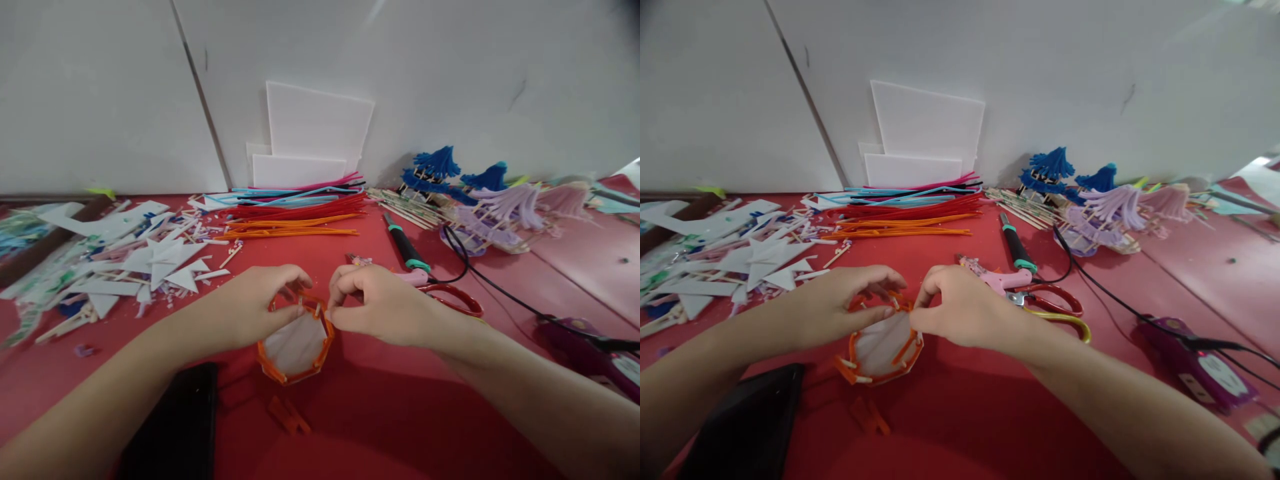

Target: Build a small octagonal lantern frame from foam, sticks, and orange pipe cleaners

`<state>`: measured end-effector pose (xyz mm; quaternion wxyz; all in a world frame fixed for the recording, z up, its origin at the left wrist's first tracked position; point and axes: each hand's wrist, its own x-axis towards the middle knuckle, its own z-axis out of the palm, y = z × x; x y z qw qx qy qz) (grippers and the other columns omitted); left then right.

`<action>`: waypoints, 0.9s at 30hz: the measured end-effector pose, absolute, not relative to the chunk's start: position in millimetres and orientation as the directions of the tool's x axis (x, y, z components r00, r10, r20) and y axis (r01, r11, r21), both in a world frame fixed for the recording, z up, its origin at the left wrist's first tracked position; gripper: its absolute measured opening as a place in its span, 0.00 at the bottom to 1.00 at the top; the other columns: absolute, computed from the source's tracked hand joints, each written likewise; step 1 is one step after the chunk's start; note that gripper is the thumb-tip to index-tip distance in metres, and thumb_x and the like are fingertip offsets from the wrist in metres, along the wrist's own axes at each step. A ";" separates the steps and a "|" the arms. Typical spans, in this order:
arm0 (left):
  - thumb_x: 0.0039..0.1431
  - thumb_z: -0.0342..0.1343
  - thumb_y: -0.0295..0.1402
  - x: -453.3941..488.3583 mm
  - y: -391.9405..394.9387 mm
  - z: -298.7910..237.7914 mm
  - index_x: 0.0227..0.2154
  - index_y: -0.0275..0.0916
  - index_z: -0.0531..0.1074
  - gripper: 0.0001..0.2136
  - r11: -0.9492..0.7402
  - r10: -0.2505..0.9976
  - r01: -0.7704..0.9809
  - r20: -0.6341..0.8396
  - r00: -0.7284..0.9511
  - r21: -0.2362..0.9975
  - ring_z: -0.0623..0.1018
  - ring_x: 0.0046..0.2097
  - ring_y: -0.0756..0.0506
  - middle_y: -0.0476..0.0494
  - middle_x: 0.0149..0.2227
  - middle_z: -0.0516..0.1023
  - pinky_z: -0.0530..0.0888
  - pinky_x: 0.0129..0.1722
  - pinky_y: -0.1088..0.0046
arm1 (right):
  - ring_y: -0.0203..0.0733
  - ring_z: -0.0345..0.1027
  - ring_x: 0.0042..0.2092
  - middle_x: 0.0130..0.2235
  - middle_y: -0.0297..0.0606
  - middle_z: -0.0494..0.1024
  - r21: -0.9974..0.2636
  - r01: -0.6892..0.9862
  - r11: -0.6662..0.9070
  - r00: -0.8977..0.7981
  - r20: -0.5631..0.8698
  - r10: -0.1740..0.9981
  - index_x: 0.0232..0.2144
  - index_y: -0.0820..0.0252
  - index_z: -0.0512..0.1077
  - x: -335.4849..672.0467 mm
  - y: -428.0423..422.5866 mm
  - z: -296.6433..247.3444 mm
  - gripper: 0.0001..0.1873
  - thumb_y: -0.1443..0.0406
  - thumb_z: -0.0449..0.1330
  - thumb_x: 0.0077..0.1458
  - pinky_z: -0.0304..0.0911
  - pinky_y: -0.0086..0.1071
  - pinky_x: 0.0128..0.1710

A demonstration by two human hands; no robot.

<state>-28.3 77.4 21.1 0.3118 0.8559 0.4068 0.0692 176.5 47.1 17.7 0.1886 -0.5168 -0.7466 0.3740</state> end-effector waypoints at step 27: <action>0.59 0.49 0.33 -25.4 77.1 30.0 0.39 0.44 0.75 0.10 -0.468 0.736 0.626 -0.117 0.667 0.624 0.78 0.39 0.49 0.53 0.39 0.81 0.70 0.38 0.77 | 0.38 0.69 0.36 0.32 0.32 0.76 -0.719 0.664 0.205 -0.368 -0.075 0.927 0.22 0.58 0.73 175.5 47.9 15.8 0.04 0.68 0.59 0.45 0.59 0.32 0.41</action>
